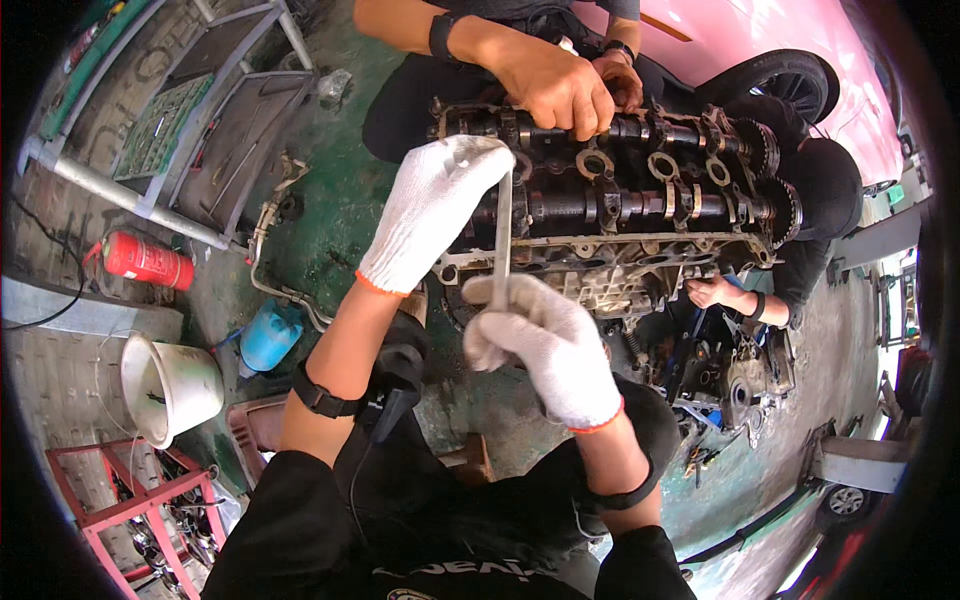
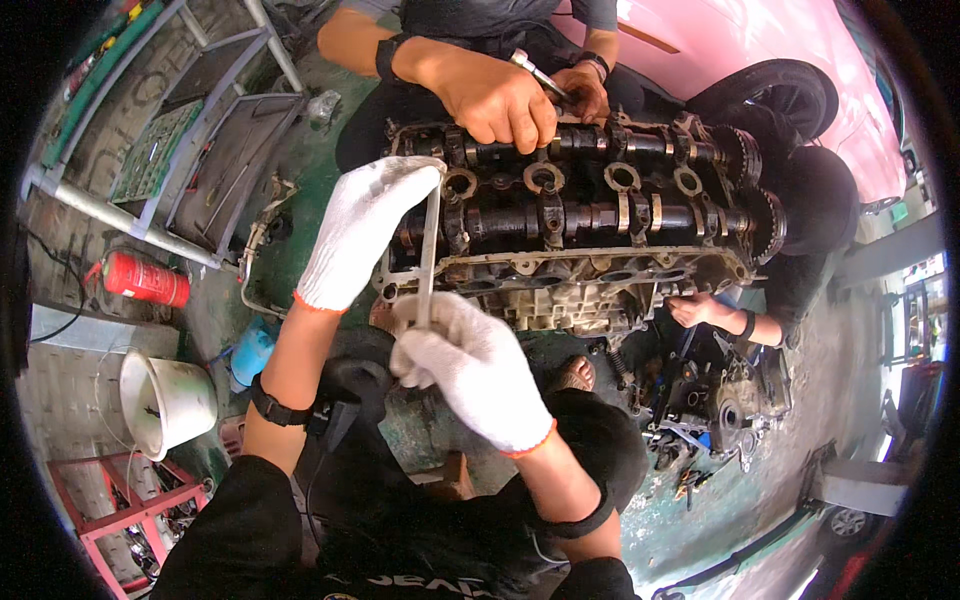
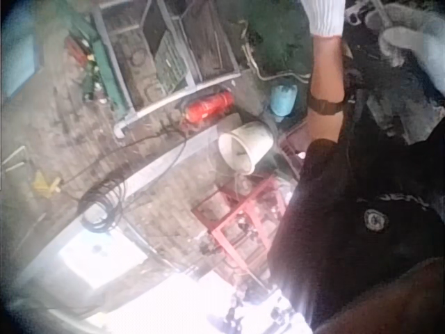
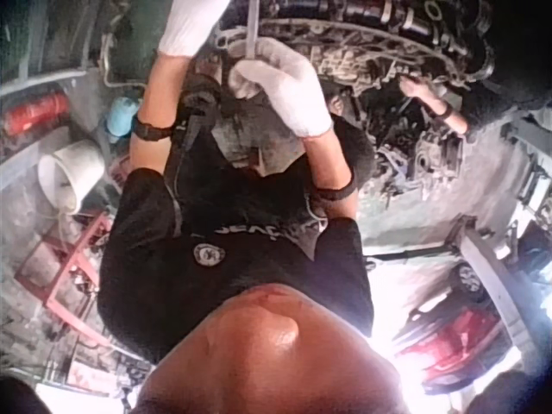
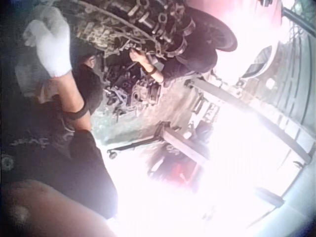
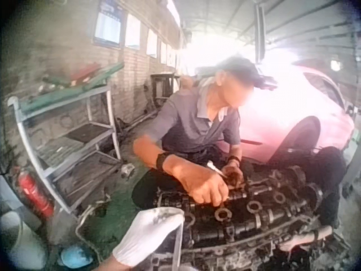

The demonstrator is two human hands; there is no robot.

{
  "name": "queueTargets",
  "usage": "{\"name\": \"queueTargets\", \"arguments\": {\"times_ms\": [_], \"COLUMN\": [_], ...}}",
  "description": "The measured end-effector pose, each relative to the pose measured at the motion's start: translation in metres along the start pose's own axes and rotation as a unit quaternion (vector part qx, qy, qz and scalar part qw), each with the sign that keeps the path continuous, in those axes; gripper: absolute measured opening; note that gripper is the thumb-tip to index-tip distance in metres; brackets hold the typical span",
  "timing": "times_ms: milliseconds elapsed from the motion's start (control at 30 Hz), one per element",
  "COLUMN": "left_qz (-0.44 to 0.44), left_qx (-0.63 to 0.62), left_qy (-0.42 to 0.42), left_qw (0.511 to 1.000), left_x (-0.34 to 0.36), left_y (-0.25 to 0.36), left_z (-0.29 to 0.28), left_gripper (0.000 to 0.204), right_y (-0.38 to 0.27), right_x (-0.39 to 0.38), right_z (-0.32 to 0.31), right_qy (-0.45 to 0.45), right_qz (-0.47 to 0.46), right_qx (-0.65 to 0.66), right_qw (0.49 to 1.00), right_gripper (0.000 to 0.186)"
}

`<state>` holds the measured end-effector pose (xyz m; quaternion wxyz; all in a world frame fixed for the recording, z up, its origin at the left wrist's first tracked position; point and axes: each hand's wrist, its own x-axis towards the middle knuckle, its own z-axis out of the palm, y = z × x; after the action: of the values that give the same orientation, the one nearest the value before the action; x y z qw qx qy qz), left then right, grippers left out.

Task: The person uses a wrench to loosen and remove bolts from a disassembled engine block. They work methodically on the cylinder head area while another person assists nearby.

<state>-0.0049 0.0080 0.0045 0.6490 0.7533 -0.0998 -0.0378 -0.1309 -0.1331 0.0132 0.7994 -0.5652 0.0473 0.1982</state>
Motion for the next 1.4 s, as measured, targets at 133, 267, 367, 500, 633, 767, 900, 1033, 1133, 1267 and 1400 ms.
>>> {"name": "queueTargets", "arguments": {"times_ms": [133,267,367,500,633,767,900,1033,1133,1267,1400], "left_qz": [0.008,0.051,0.064,0.021,0.014,0.084,0.094,0.100,0.099,0.089,0.036], "left_qx": [0.004,0.064,0.101,0.110,0.122,0.166,0.167,0.171,0.176,0.174,0.059], "left_qy": [-0.010,-0.016,-0.028,-0.059,-0.055,-0.030,-0.030,-0.019,-0.012,-0.015,-0.030], "left_qw": [1.000,0.997,0.992,0.992,0.991,0.982,0.981,0.980,0.979,0.981,0.997], "left_x": [0.002,0.002,0.002,0.001,0.002,0.006,0.008,0.008,0.010,0.013,0.010], "left_y": [-0.005,-0.010,-0.008,-0.004,-0.005,-0.011,-0.015,-0.016,-0.015,-0.010,-0.002], "left_z": [-0.001,0.002,0.004,0.002,0.003,0.007,0.009,0.012,0.014,0.015,0.011], "left_gripper": [0.028,0.029,0.027,0.028,0.030,0.034,0.036,0.032,0.030,0.030,0.031], "right_y": [-0.018,-0.028,-0.029,-0.029,-0.030,-0.026,-0.016,-0.004,0.012,0.036,0.037], "right_x": [-0.006,-0.005,-0.005,-0.005,-0.006,-0.004,-0.003,-0.008,-0.006,0.005,0.005], "right_z": [-0.021,-0.040,-0.047,-0.052,-0.053,-0.045,-0.028,-0.014,0.000,0.021,0.023], "right_qy": [0.094,0.186,0.204,0.226,0.230,0.185,0.138,0.112,0.051,0.046,0.039], "right_qz": [-0.044,-0.086,-0.128,-0.158,-0.154,-0.115,-0.073,-0.041,-0.027,0.055,0.002], "right_qx": [0.002,0.013,0.008,0.002,0.012,0.027,0.023,-0.011,0.015,0.197,0.148], "right_qw": [0.995,0.979,0.970,0.961,0.961,0.976,0.988,0.993,0.998,0.978,0.988], "right_gripper": [0.029,0.029,0.028,0.028,0.028,0.032,0.034,0.035,0.035,0.029,0.031]}}
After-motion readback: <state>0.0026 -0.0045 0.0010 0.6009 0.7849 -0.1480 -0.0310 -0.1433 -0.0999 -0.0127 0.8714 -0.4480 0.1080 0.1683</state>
